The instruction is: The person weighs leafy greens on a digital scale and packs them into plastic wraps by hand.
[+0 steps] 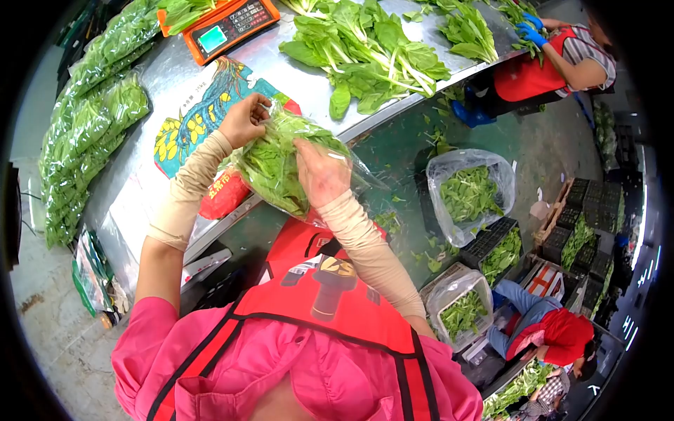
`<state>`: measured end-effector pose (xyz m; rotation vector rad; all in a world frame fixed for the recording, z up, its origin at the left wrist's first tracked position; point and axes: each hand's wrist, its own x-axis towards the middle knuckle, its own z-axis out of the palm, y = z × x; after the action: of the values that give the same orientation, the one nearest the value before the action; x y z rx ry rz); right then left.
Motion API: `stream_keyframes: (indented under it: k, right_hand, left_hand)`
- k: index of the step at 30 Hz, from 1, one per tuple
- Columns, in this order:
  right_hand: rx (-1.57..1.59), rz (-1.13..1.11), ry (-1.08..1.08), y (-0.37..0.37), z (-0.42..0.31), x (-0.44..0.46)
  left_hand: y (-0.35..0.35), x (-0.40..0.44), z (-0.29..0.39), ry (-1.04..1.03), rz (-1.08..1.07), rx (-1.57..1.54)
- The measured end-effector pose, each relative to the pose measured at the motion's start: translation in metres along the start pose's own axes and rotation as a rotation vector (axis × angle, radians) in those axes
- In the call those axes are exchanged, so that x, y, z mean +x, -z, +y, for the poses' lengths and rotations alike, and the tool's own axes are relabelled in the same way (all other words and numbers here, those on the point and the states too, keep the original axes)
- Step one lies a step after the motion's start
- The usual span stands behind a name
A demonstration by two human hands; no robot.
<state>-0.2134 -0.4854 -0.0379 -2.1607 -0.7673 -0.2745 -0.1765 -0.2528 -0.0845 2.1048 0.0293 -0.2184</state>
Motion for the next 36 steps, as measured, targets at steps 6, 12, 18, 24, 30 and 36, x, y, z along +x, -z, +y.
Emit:
stream_keyframes:
  k: [6,12,18,24,30,36]
  right_hand:
    - [-0.052,0.023,0.003,0.001,-0.006,-0.001]
    - [-0.151,0.034,-0.002,-0.001,-0.007,-0.006]
    - [-0.157,0.028,-0.011,0.003,-0.015,-0.009]
    - [-0.141,0.028,-0.087,0.019,-0.015,-0.010]
    - [-0.078,0.194,-0.071,0.026,0.000,-0.032]
    - [0.421,0.247,-0.722,0.087,0.022,-0.090]
  left_hand:
    - [-0.003,-0.004,0.002,-0.039,0.067,0.002]
    - [-0.006,-0.005,-0.002,-0.092,0.106,0.021]
    - [-0.009,-0.004,-0.002,-0.130,0.132,0.055]
    - [-0.010,-0.003,-0.004,-0.139,0.150,0.106]
    - [-0.005,-0.005,-0.021,-0.074,0.105,-0.179]
    - [0.000,-0.021,-0.025,-0.042,0.190,-0.272]
